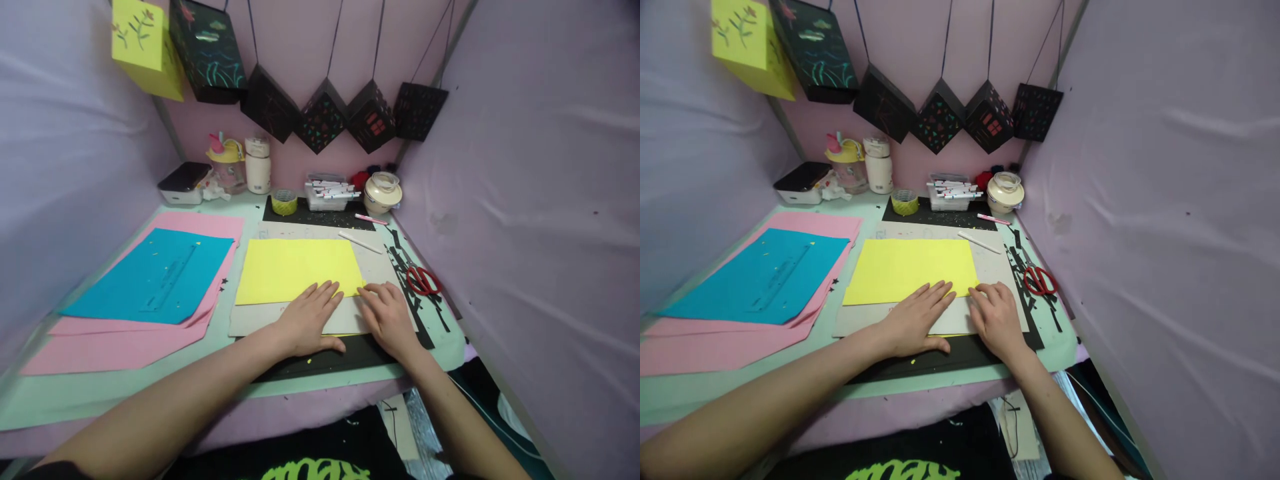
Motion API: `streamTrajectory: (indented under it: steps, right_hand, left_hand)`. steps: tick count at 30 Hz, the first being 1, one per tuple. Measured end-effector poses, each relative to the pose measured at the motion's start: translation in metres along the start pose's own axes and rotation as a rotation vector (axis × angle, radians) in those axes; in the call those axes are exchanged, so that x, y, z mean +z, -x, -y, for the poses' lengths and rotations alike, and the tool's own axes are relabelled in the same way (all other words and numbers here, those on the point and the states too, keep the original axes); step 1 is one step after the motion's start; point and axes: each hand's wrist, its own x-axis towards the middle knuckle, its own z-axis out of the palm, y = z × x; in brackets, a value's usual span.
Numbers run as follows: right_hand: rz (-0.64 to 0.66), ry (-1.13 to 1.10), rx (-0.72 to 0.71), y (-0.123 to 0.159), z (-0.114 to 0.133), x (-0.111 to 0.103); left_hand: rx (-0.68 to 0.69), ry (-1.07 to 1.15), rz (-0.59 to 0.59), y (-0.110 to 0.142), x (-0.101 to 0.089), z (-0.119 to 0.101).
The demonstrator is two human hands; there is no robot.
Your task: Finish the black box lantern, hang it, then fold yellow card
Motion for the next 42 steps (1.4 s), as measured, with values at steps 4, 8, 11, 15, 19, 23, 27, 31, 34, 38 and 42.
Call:
streamTrajectory:
  steps: [4, 8, 11, 15, 19, 23, 27, 31, 34, 38, 42]
  right_hand:
    - [0.121, 0.066, -0.075, -0.005, 0.008, 0.002]
    - [0.153, 0.125, -0.074, -0.006, 0.011, 0.000]
    - [0.144, 0.156, -0.055, -0.002, 0.009, -0.004]
    - [0.127, 0.167, -0.028, 0.003, 0.006, -0.005]
    - [0.138, 0.142, -0.009, 0.004, 0.005, -0.003]
    - [0.149, 0.111, 0.021, 0.004, 0.004, -0.002]
    - [0.143, 0.080, 0.055, 0.006, 0.002, -0.002]
    - [0.111, 0.006, 0.071, 0.009, -0.002, -0.001]
    - [0.007, -0.095, 0.128, 0.012, -0.008, 0.001]
    - [-0.089, -0.132, 0.199, 0.013, -0.013, 0.003]
    - [-0.043, -0.081, 0.179, 0.012, -0.010, 0.003]
  left_hand:
    - [0.006, -0.011, -0.037, -0.001, 0.002, 0.001]
    - [-0.001, -0.003, -0.020, -0.001, 0.002, 0.000]
    - [-0.010, 0.003, -0.004, -0.001, 0.001, 0.000]
    - [-0.007, -0.005, -0.015, -0.001, -0.001, -0.001]
    - [-0.020, -0.026, -0.047, -0.008, -0.004, -0.007]
    - [-0.012, -0.036, -0.127, -0.023, -0.003, -0.015]
    - [0.016, -0.020, -0.173, -0.031, 0.003, -0.015]
    - [-0.003, 0.004, -0.138, -0.029, 0.005, -0.015]
    - [-0.032, 0.007, -0.090, -0.029, 0.002, -0.018]
    - [-0.038, 0.016, -0.109, -0.033, -0.002, -0.023]
    - [0.005, 0.006, -0.133, -0.040, 0.000, -0.025]
